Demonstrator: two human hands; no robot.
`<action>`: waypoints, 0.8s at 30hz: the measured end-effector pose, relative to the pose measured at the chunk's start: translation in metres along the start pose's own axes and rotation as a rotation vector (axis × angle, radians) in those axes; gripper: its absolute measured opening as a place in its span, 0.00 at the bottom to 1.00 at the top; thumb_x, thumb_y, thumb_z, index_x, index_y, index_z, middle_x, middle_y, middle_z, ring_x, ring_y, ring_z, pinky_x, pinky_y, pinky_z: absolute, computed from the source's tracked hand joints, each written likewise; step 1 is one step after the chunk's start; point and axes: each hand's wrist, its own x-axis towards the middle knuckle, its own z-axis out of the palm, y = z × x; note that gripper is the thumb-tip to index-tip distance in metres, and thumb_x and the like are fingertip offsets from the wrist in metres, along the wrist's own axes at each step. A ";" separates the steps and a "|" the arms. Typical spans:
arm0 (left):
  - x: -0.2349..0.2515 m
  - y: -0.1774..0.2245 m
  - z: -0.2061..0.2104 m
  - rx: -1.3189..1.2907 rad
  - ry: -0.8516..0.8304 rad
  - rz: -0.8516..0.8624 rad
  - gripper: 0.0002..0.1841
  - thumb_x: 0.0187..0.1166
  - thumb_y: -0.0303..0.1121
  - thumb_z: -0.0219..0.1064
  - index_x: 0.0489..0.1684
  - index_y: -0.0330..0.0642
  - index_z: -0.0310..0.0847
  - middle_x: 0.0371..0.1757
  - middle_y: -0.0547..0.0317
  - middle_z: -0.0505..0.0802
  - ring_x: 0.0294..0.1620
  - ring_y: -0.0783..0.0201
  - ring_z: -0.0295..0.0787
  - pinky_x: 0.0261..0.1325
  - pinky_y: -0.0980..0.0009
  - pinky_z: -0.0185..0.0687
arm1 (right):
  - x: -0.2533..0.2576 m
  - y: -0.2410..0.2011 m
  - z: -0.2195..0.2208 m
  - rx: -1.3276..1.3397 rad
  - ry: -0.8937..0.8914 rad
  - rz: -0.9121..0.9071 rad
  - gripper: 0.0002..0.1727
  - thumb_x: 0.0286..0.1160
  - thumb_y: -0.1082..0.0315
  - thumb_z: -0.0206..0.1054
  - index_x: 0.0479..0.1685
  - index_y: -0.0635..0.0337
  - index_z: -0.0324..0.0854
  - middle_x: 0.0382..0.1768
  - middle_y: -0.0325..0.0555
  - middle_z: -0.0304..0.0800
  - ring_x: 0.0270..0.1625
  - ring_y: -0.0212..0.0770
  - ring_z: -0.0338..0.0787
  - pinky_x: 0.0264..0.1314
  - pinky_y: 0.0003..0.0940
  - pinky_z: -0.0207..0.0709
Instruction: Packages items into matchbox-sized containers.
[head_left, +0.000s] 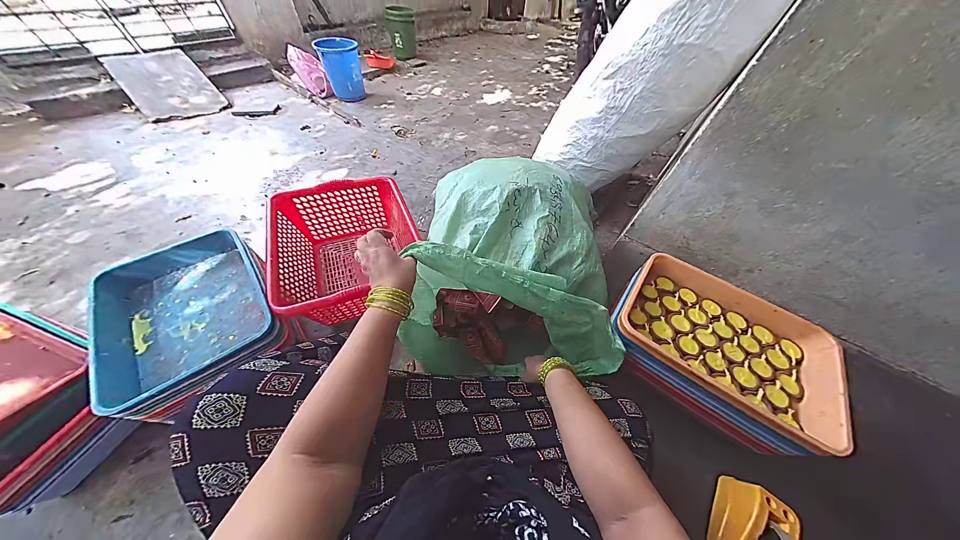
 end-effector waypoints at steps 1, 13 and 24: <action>-0.005 0.001 -0.001 0.041 -0.010 0.030 0.32 0.54 0.28 0.79 0.66 0.38 0.79 0.74 0.30 0.76 0.76 0.32 0.72 0.75 0.37 0.71 | 0.009 0.003 0.001 0.027 0.037 -0.023 0.37 0.80 0.51 0.67 0.78 0.73 0.72 0.75 0.71 0.77 0.81 0.65 0.76 0.79 0.66 0.68; 0.021 -0.023 0.062 -0.620 -0.361 -0.361 0.21 0.84 0.35 0.60 0.70 0.32 0.70 0.57 0.35 0.90 0.51 0.47 0.95 0.57 0.48 0.91 | 0.048 -0.014 -0.049 0.606 0.822 -0.118 0.35 0.78 0.57 0.69 0.81 0.68 0.70 0.76 0.63 0.79 0.79 0.56 0.79 0.85 0.49 0.69; 0.003 -0.050 0.125 0.227 -0.655 0.286 0.70 0.46 0.64 0.87 0.97 0.54 0.45 0.95 0.38 0.26 0.94 0.27 0.30 0.82 0.19 0.35 | 0.045 -0.011 -0.147 -0.050 0.819 -0.010 0.39 0.69 0.59 0.74 0.87 0.38 0.70 0.93 0.63 0.51 0.92 0.71 0.52 0.84 0.66 0.63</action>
